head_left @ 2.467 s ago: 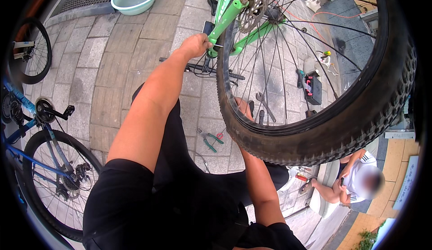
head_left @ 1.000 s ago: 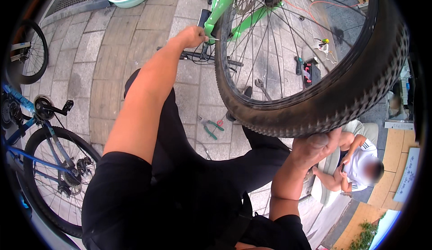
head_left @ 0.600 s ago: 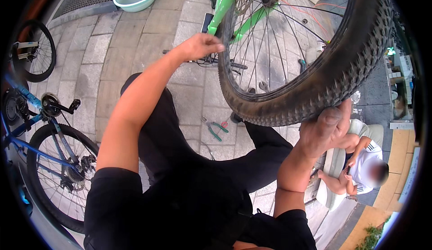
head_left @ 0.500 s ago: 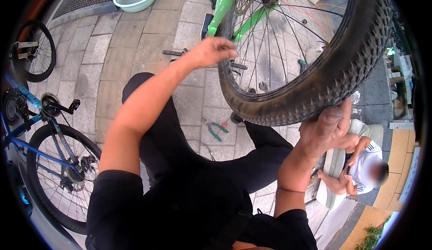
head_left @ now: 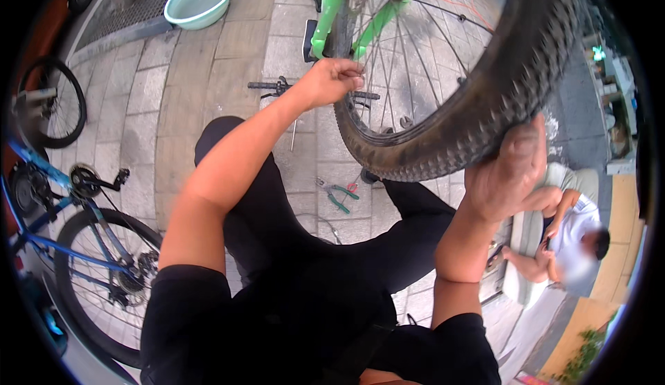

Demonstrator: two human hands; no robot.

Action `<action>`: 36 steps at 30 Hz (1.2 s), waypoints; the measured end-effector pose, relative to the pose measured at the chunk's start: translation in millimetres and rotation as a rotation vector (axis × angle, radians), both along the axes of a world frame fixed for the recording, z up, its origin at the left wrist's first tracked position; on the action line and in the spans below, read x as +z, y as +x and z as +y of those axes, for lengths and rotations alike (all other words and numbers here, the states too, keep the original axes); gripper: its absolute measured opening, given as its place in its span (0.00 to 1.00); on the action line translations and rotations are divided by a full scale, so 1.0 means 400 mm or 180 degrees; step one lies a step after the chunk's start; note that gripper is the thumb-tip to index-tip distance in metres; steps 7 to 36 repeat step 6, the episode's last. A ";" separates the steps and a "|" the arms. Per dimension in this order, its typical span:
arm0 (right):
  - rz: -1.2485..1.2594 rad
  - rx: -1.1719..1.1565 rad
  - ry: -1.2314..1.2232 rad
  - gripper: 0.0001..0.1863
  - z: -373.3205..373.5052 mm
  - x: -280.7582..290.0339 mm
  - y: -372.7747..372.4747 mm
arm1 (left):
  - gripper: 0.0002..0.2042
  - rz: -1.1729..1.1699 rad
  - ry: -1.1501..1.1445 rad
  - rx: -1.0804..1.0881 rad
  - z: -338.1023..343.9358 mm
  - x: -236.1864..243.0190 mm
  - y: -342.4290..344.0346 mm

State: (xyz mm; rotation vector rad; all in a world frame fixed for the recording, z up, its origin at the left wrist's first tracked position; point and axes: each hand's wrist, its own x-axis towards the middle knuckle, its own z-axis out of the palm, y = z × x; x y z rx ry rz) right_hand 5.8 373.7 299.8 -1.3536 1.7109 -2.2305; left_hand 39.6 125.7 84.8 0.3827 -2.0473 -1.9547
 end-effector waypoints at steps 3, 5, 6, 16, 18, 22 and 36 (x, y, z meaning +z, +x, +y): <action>0.0066 0.0255 -0.0165 0.35 -0.005 -0.012 -0.034 | 0.16 0.0017 -0.0920 0.0378 0.017 0.032 0.031; -0.0042 0.0458 -0.0283 0.29 -0.015 -0.032 -0.062 | 0.17 0.0064 -0.1030 0.0462 0.011 0.024 0.029; -0.0096 0.0364 -0.0352 0.29 0.003 -0.042 -0.068 | 0.17 0.0044 -0.1111 0.0570 0.011 0.015 0.022; -0.0096 0.0364 -0.0352 0.29 0.003 -0.042 -0.068 | 0.17 0.0044 -0.1111 0.0570 0.011 0.015 0.022; -0.0096 0.0364 -0.0352 0.29 0.003 -0.042 -0.068 | 0.17 0.0044 -0.1111 0.0570 0.011 0.015 0.022; -0.0096 0.0364 -0.0352 0.29 0.003 -0.042 -0.068 | 0.17 0.0044 -0.1111 0.0570 0.011 0.015 0.022; -0.0096 0.0364 -0.0352 0.29 0.003 -0.042 -0.068 | 0.17 0.0044 -0.1111 0.0570 0.011 0.015 0.022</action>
